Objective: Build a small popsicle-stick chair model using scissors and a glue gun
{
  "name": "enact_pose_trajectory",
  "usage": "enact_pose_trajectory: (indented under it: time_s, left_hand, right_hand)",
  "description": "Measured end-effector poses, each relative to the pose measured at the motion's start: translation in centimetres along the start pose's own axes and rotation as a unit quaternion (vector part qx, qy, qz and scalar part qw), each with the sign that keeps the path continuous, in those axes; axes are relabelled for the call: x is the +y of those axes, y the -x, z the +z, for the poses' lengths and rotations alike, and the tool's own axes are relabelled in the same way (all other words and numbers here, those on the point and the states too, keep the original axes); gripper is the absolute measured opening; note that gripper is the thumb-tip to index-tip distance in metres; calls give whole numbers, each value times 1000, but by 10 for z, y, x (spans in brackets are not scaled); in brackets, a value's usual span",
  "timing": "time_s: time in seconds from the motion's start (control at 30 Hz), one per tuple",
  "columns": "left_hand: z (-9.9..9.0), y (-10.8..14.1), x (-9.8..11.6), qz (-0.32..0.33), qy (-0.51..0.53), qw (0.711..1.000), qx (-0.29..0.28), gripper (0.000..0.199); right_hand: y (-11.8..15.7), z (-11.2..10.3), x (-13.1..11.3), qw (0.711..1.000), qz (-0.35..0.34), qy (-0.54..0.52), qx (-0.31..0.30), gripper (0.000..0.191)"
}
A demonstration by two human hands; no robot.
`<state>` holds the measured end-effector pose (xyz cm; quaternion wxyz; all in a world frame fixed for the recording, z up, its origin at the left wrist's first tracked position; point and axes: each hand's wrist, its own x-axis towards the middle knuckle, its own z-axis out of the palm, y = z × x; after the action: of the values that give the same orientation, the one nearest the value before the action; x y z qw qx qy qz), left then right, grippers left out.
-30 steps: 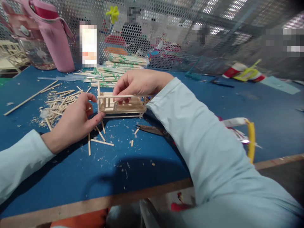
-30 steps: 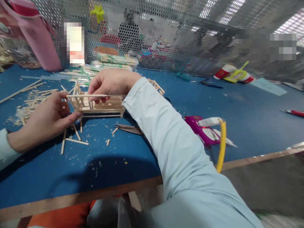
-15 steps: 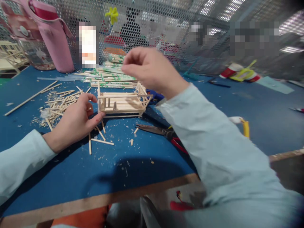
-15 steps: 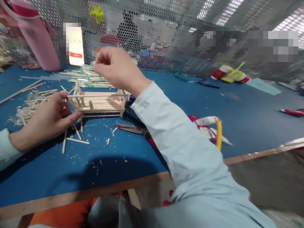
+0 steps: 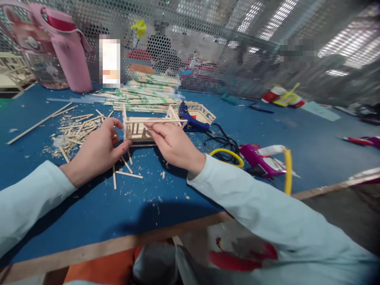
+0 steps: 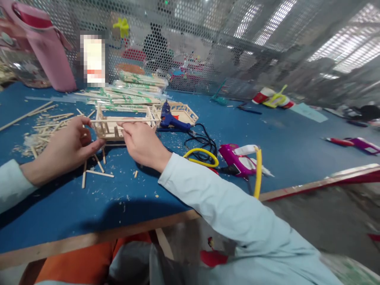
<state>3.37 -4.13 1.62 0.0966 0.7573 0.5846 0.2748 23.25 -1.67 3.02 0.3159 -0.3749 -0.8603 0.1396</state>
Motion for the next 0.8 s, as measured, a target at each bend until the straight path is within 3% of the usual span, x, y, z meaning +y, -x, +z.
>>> enact_pose_trajectory:
  time_s: [0.13,0.3,0.8]
  left_hand:
    - [0,0,1,-6,6,1000,-9,34]
    - [0,0,2,-10,10,1000,-6,34]
    - [1,1,2,-14,0,1000,3,36]
  right_hand:
    - [-1,3,4,993,35,-111,22,28]
    - [5,7,4,983,56,-164,62,21]
    - [4,15,0,984,51,-76,154,17]
